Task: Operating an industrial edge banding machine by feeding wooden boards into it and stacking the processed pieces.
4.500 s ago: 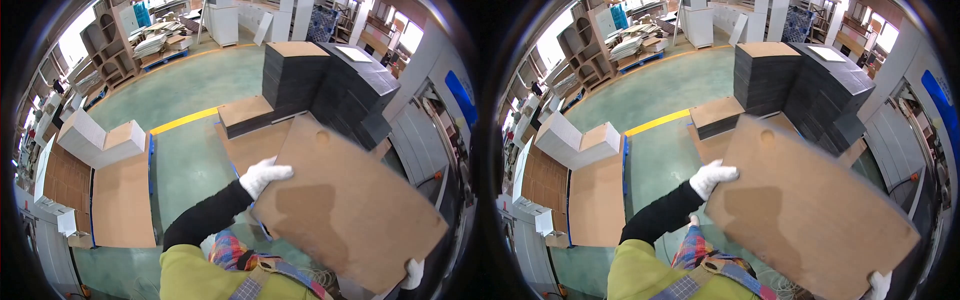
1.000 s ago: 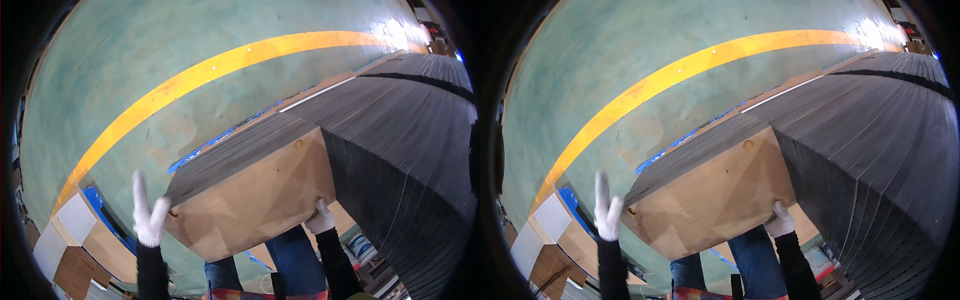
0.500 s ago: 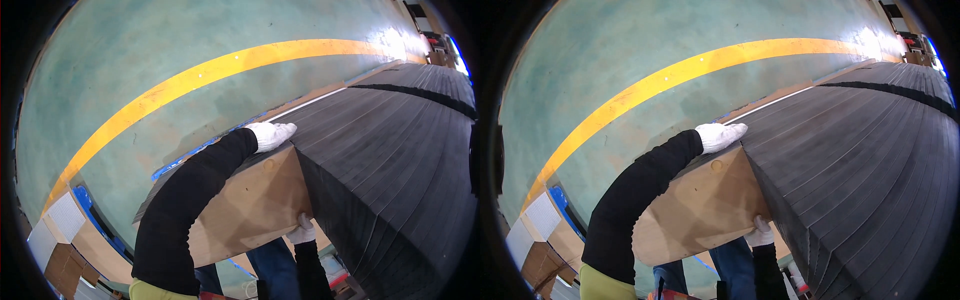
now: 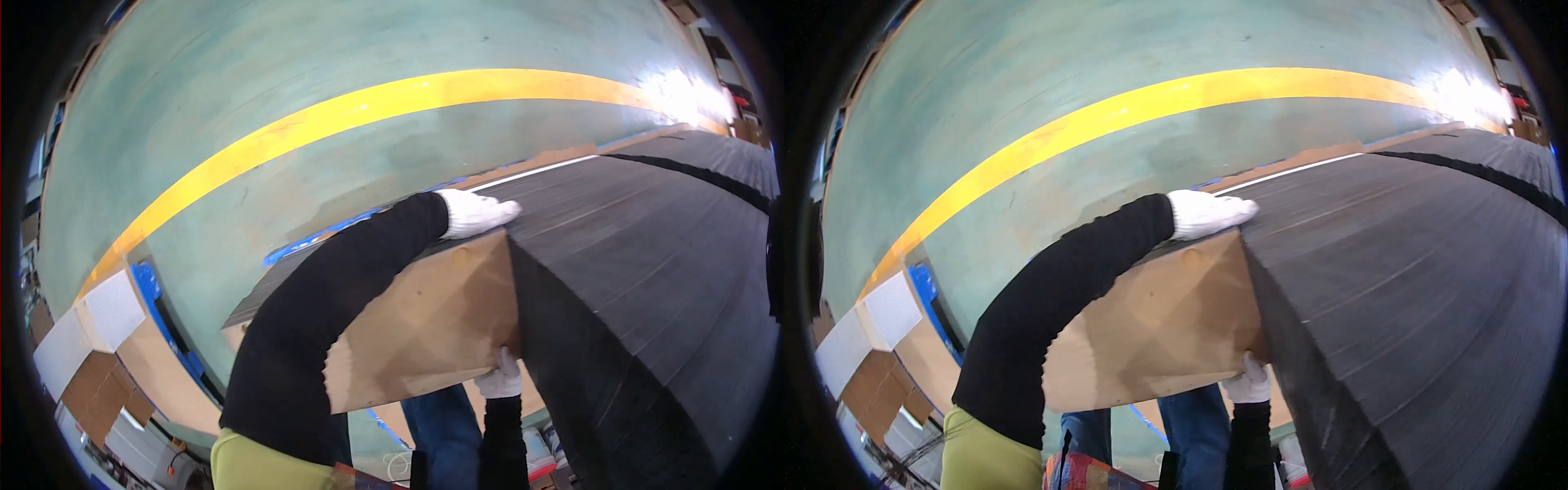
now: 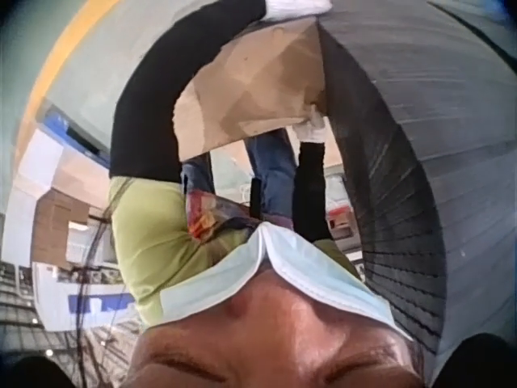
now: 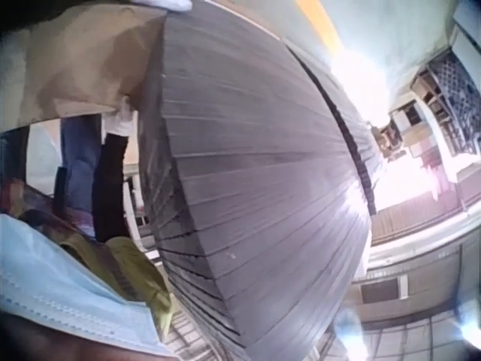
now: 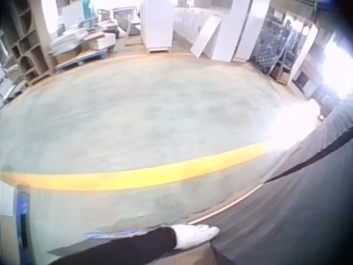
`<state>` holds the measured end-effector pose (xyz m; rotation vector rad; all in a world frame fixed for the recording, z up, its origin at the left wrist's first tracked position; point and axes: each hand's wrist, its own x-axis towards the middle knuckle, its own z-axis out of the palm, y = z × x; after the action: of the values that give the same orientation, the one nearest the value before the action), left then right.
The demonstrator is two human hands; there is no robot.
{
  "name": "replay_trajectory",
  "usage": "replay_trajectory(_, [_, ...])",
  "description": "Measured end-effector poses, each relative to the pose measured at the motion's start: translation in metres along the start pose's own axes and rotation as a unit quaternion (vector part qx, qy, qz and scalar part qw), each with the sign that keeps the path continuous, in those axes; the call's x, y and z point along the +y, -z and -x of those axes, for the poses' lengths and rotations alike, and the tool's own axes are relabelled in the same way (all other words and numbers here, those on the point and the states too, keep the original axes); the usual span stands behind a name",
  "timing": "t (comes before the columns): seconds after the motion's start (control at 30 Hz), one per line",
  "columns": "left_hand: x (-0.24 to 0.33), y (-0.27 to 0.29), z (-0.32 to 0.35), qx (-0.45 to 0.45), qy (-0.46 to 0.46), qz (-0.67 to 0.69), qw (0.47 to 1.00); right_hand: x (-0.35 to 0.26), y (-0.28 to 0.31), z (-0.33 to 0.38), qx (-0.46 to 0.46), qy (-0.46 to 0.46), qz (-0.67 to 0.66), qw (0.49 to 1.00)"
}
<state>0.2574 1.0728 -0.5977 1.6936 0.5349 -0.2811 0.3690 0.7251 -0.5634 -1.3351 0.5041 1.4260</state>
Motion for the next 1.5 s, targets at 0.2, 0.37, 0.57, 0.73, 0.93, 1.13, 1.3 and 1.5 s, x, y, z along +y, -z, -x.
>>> replay_trajectory(0.2, [-0.019,0.009,0.052,0.094,0.145,0.096,0.980,0.009,-0.020,0.015,-0.077,0.003,-0.071,0.994])
replay_trajectory(0.37, [-0.092,0.006,0.223,-0.005,0.274,-0.016,0.962,0.105,-0.051,0.044,-0.029,-0.058,0.024,0.998])
replay_trajectory(0.57, [-0.117,-0.043,0.363,0.001,0.309,0.092,0.947,0.252,-0.081,0.090,-0.115,-0.215,-0.022,0.969])
replay_trajectory(0.73, [-0.121,-0.047,0.365,0.044,0.261,0.068,0.962,0.287,-0.084,0.093,-0.099,-0.186,-0.032,0.977])
replay_trajectory(0.93, [-0.118,-0.049,0.364,0.030,0.245,0.035,0.968,0.283,-0.091,0.094,-0.130,-0.155,-0.068,0.977])
replay_trajectory(1.13, [-0.125,-0.051,0.365,0.019,0.239,0.029,0.970,0.280,-0.085,0.095,-0.101,-0.180,-0.070,0.976])
replay_trajectory(1.3, [-0.141,-0.042,0.365,0.055,0.242,0.175,0.953,0.285,-0.040,0.085,-0.154,-0.242,-0.046,0.957])
replay_trajectory(1.5, [-0.150,-0.050,0.348,0.044,0.230,0.123,0.965,0.329,-0.030,0.067,0.074,-0.181,-0.193,0.962])
